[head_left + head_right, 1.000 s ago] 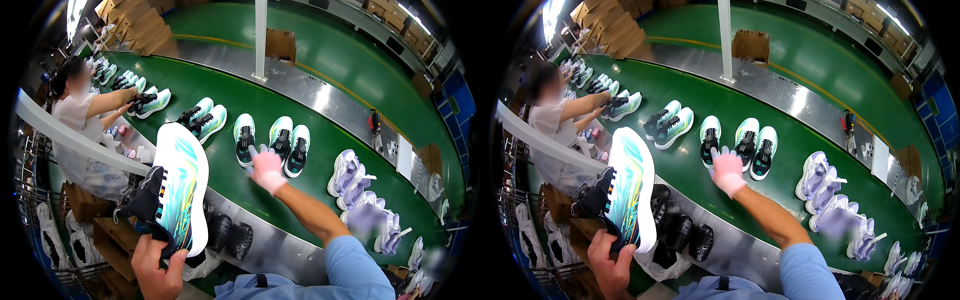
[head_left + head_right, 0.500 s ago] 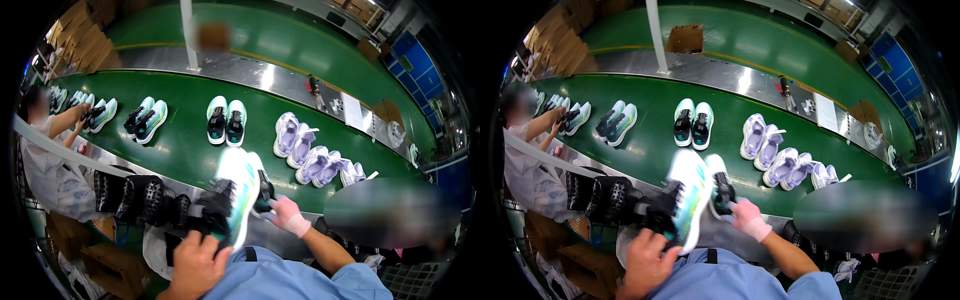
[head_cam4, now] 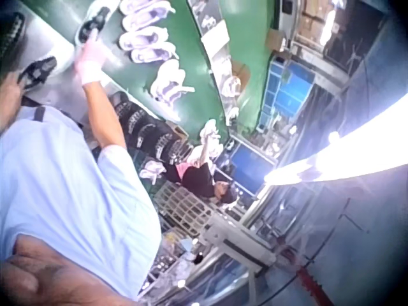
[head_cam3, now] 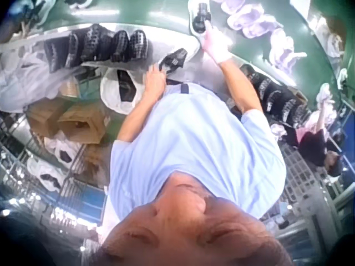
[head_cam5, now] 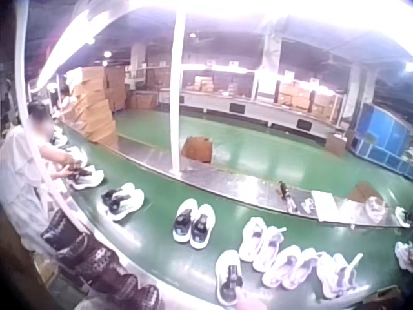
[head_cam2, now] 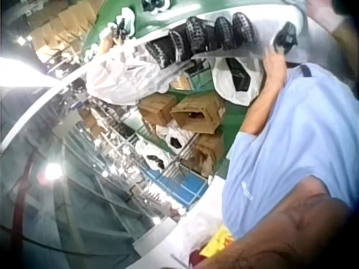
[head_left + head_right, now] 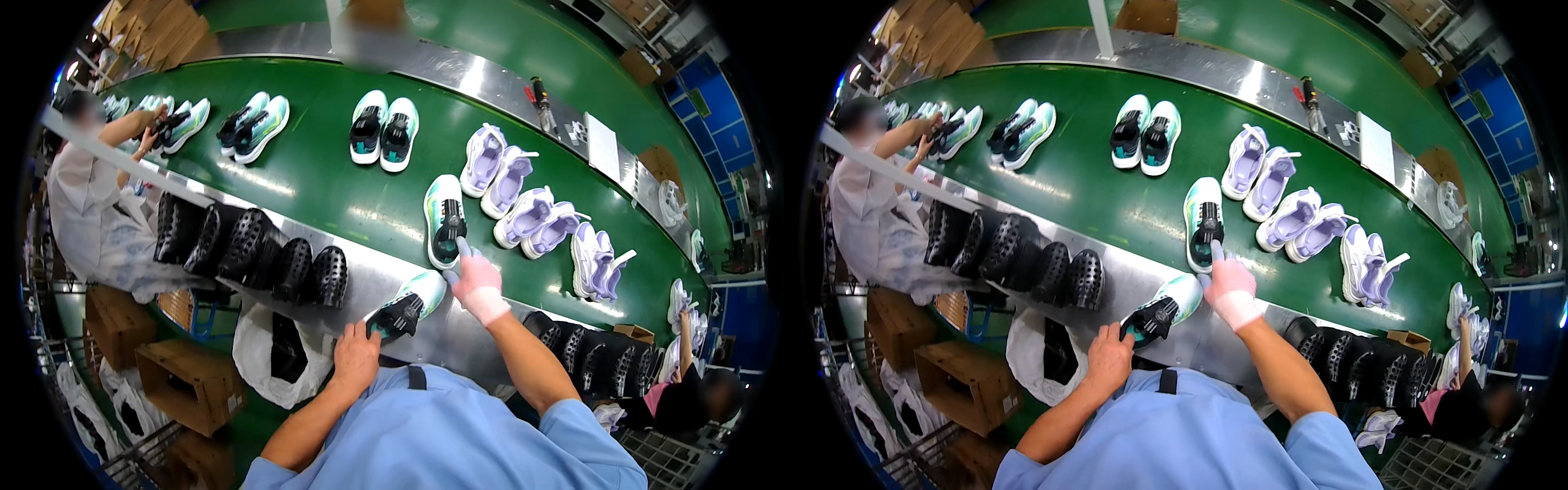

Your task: The person handles several pairs of athletic shoes on a conveyor belt, inserting shoe trees or internal supports into them and organizing them into pairs. The person also picks up shoe components and places finished shoes into storage bins located under and near the workbench.

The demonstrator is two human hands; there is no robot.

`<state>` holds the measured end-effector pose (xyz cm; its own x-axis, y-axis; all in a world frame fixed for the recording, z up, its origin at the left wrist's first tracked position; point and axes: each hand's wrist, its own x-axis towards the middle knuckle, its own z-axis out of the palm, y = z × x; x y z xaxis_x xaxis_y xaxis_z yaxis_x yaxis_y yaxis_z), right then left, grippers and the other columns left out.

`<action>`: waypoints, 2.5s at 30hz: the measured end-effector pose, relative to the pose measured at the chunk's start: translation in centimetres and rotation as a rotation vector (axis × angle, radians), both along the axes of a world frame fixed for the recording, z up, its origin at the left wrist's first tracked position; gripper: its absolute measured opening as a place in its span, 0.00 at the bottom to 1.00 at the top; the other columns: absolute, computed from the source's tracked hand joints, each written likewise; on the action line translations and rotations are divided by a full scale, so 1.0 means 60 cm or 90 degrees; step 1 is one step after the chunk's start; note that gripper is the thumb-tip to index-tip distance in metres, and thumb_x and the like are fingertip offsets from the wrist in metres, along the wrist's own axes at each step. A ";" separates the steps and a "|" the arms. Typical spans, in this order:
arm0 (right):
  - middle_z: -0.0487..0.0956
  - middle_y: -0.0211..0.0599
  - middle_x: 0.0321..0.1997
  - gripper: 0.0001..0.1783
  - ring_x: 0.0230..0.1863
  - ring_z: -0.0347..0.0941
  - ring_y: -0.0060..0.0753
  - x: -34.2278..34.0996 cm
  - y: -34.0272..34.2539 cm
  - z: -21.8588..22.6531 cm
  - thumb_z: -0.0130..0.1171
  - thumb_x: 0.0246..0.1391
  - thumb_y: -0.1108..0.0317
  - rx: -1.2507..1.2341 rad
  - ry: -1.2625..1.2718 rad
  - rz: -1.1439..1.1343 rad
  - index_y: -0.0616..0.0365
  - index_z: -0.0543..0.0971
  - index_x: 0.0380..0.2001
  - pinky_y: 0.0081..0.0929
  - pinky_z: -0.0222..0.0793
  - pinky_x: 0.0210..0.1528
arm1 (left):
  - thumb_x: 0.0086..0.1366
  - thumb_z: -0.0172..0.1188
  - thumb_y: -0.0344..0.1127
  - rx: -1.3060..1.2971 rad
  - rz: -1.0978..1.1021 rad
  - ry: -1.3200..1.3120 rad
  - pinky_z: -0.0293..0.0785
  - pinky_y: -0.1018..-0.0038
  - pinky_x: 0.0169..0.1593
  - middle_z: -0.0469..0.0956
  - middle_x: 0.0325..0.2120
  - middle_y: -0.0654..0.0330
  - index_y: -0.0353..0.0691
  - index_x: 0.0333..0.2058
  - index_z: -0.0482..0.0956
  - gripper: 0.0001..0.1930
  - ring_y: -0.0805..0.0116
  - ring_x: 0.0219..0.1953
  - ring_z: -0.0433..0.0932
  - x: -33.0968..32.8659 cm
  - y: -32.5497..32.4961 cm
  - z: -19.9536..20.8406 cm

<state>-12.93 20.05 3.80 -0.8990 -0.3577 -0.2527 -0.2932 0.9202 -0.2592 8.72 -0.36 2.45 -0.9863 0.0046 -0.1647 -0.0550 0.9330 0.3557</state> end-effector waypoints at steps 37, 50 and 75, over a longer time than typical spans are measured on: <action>0.75 0.43 0.66 0.31 0.66 0.71 0.49 0.230 0.016 -0.047 0.58 0.56 0.66 -0.196 0.072 0.265 0.55 0.73 0.65 0.44 0.71 0.64 | 0.77 0.53 0.33 0.776 0.422 -0.389 0.87 0.63 0.30 0.83 0.32 0.41 0.29 0.34 0.74 0.13 0.51 0.30 0.87 -0.067 0.035 -0.024; 0.82 0.53 0.44 0.16 0.47 0.80 0.55 0.195 -0.023 -0.017 0.65 0.59 0.58 -0.126 -0.175 0.051 0.55 0.83 0.46 0.47 0.78 0.48 | 0.76 0.52 0.31 0.775 0.426 -0.330 0.84 0.68 0.30 0.83 0.31 0.46 0.32 0.33 0.73 0.10 0.58 0.30 0.87 -0.057 0.060 -0.024; 0.83 0.52 0.37 0.22 0.42 0.81 0.57 0.213 -0.001 0.000 0.61 0.60 0.48 -0.232 -0.019 -0.060 0.59 0.84 0.37 0.49 0.78 0.45 | 0.78 0.50 0.35 0.726 0.417 -0.427 0.83 0.66 0.26 0.83 0.28 0.46 0.30 0.37 0.75 0.13 0.59 0.23 0.84 -0.064 0.074 -0.021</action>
<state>-0.17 20.00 3.78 -0.9266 -0.3446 -0.1506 -0.1986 0.7884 -0.5822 4.89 4.10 1.18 -0.6063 0.0359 -0.7944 -0.7940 -0.0834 0.6022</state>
